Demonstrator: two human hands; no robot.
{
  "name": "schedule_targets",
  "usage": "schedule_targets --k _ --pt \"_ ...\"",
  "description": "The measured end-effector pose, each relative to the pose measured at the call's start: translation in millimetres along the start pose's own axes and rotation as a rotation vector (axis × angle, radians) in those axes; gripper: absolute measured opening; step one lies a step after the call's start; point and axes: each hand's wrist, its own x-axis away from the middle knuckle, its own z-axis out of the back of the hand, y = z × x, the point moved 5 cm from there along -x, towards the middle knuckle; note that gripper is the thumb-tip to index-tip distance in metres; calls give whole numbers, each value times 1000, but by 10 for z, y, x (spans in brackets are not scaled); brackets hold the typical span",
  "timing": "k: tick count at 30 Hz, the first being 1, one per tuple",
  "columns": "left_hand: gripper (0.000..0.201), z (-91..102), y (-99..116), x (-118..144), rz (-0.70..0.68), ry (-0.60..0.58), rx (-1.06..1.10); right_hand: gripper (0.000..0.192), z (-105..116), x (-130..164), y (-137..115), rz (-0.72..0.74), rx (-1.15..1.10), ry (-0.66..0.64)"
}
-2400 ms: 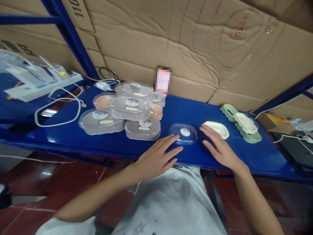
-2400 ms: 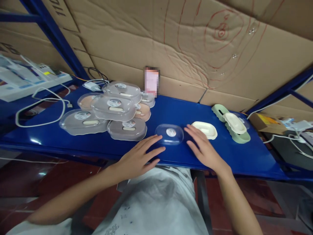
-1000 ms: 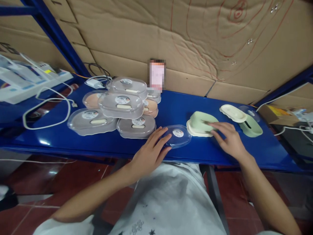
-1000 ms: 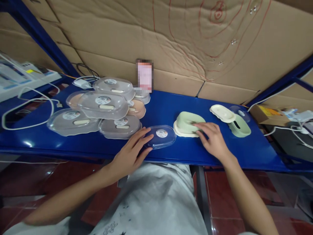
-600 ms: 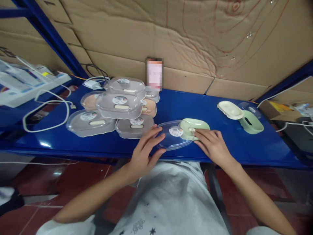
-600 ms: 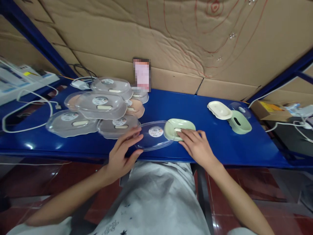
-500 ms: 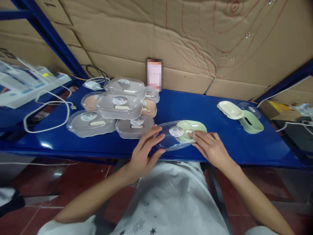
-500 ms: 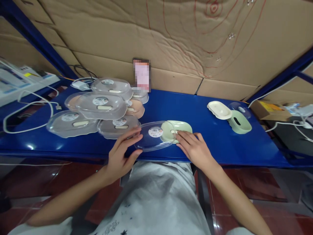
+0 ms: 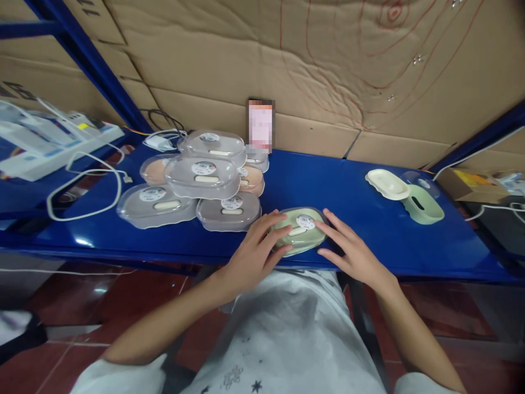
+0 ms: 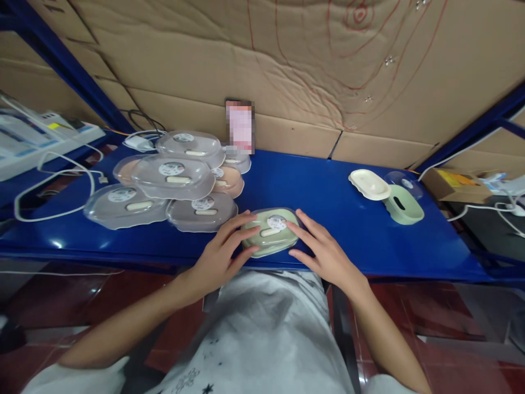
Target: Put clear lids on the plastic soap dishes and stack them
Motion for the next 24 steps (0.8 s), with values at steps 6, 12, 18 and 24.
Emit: schedule_targets --k 6,12,18,24 --pt "52 54 11 52 -44 18 -13 72 5 3 -69 57 -4 19" --pt "52 29 -19 61 -21 8 -55 73 -3 -22 -96 78 -33 24" --pt "47 -10 11 68 -91 -7 -97 86 -9 43 -126 140 116 106" --pt "39 -13 56 113 -199 15 -188 85 3 117 -161 168 142 132"
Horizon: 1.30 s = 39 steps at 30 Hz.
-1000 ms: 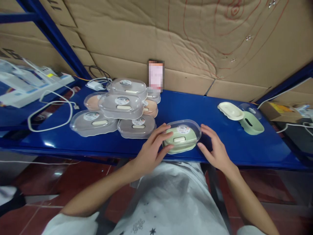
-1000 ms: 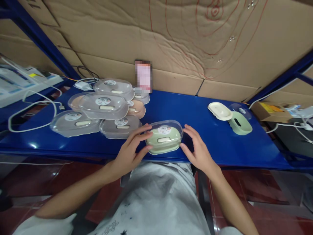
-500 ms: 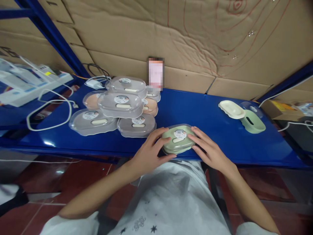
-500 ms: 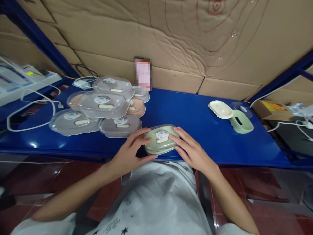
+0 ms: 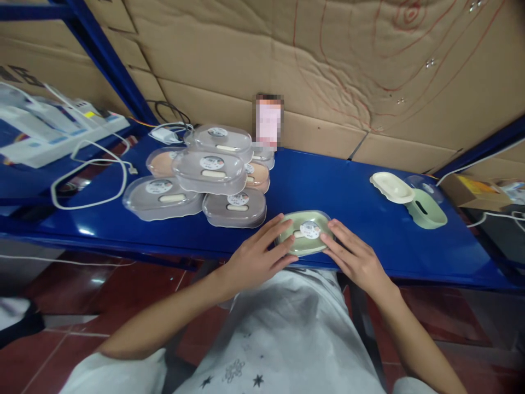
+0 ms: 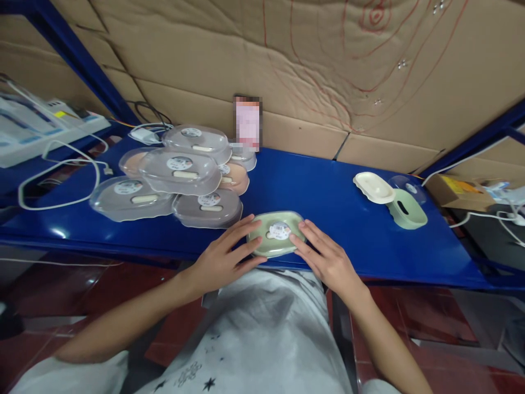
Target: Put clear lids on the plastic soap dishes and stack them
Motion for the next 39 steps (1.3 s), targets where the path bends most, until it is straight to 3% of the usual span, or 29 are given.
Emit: schedule_targets --k 13,21,39 --pt "34 -17 -81 -42 191 -82 112 72 34 -124 116 -38 -64 -19" --pt "36 -44 -40 -56 105 -93 80 78 16 -7 79 21 -5 22" --pt "35 -97 -61 -61 136 -160 80 86 35 14 -117 78 298 92"
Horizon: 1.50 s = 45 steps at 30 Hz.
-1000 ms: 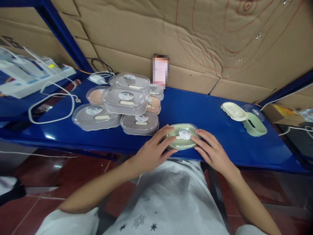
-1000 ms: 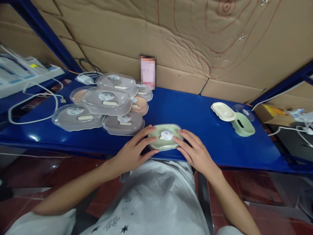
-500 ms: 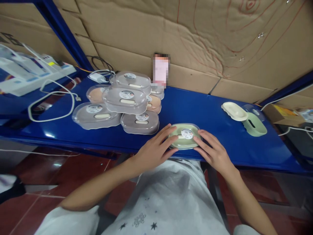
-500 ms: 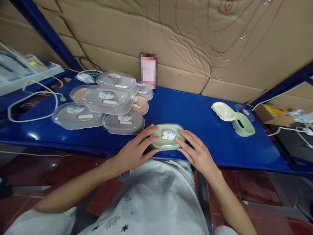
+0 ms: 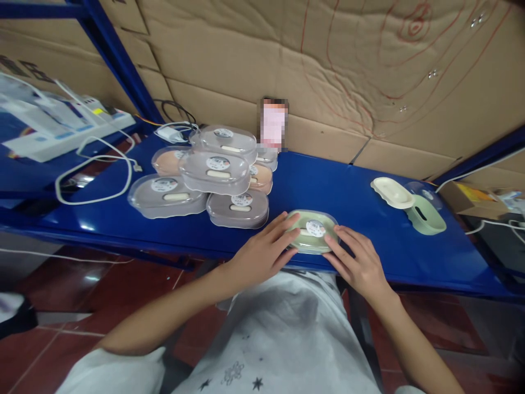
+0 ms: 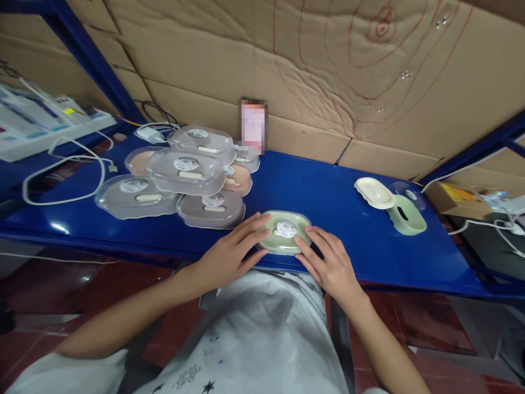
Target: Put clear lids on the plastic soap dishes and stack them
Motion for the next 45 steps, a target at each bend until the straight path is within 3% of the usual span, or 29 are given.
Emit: schedule_targets --k 5,14,21,26,30,32,35,38,41,45 --pt "35 22 15 -14 -20 -22 5 83 -5 32 32 -39 -70 51" --pt "35 50 -12 -38 47 -18 72 75 -75 -5 170 -126 -286 -10" --pt "45 34 -34 -34 143 -24 60 64 -86 -51 160 -120 -159 -45" --pt "55 44 -12 -1 129 -1 12 50 -246 -379 607 -190 50 -145" --pt "51 33 -20 18 121 -25 2 76 -383 -537 1208 -334 135 -315" --pt "47 29 -13 19 96 -32 -10 80 -314 -416 1562 -517 204 -340" --pt "42 14 7 19 48 -53 -37 78 -31 25 2017 -833 345 -313" --pt "36 -3 27 14 10 -78 -68 68 268 576 2207 -1034 430 -331" --pt "33 -13 38 5 -7 -91 -93 46 457 1018 2056 -1087 467 -364" --pt "34 -29 41 9 -29 -97 -110 43 523 1197 1444 -947 464 -351"
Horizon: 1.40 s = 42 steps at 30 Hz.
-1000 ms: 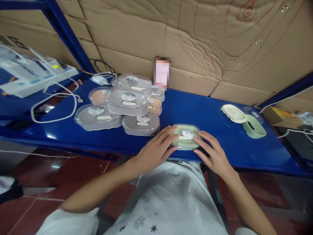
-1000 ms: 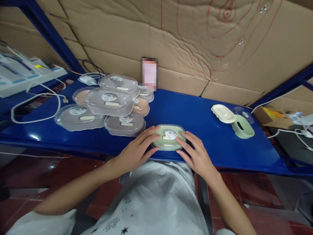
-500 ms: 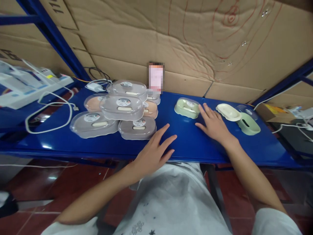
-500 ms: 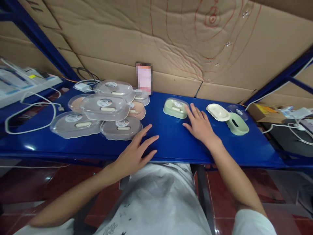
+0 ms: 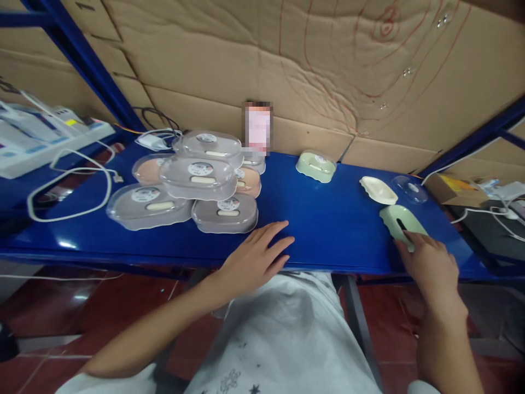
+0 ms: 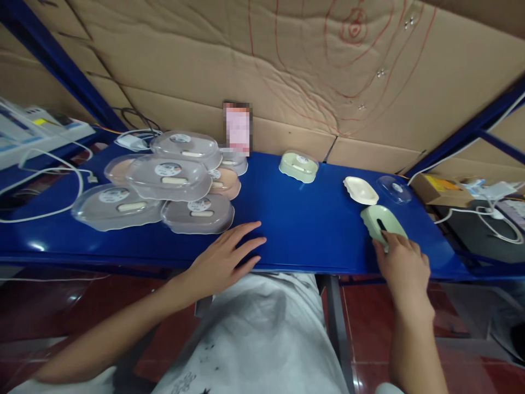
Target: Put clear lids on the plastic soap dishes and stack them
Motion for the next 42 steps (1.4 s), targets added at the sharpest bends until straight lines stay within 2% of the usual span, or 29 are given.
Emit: schedule_targets --k 2,4,6,8,10,13,16,20,24,26,29,31,33,35,39,41,42 --pt "36 -7 -5 4 4 -9 -1 43 129 222 -307 175 -79 49" --pt "40 -4 -8 1 7 -19 -2 42 265 330 -700 420 -226 50" --pt "46 4 2 -11 -7 -36 -3 48 344 311 -1070 674 -389 -34" --pt "48 9 17 -27 -26 -66 -13 56 341 135 -1294 787 -504 -91" --pt "46 12 22 -38 -28 -90 -25 61 241 -174 -1337 702 -501 -35" --pt "38 16 19 -36 -25 -100 -26 65 -33 -598 -1187 428 -319 58" --pt "30 30 18 -20 -34 -66 -6 62 -247 -712 -1015 285 -247 43" --pt "23 48 2 -1 -19 16 20 55 -246 -521 -915 289 -435 142" --pt "33 47 -7 1 -1 51 48 36 -175 -333 -982 307 -425 191" --pt "41 52 -14 0 27 62 59 30 -93 -236 -1121 381 -532 168" --pt "53 51 -26 6 79 61 76 24 128 -13 -1451 571 -730 141" --pt "60 51 -43 13 118 68 95 26 282 153 -1680 701 -821 119" --pt "65 55 -67 14 153 84 115 30 386 264 -1834 770 -864 124" --pt "58 60 -73 4 139 90 121 30 411 287 -1873 751 -851 165" --pt "21 92 -32 -11 3 116 103 25 279 163 -1708 528 -718 246" --pt "20 142 -45 11 8 198 149 24 211 123 -1659 494 -664 211" --pt "23 174 -59 30 27 256 179 24 196 125 -1667 525 -663 176"
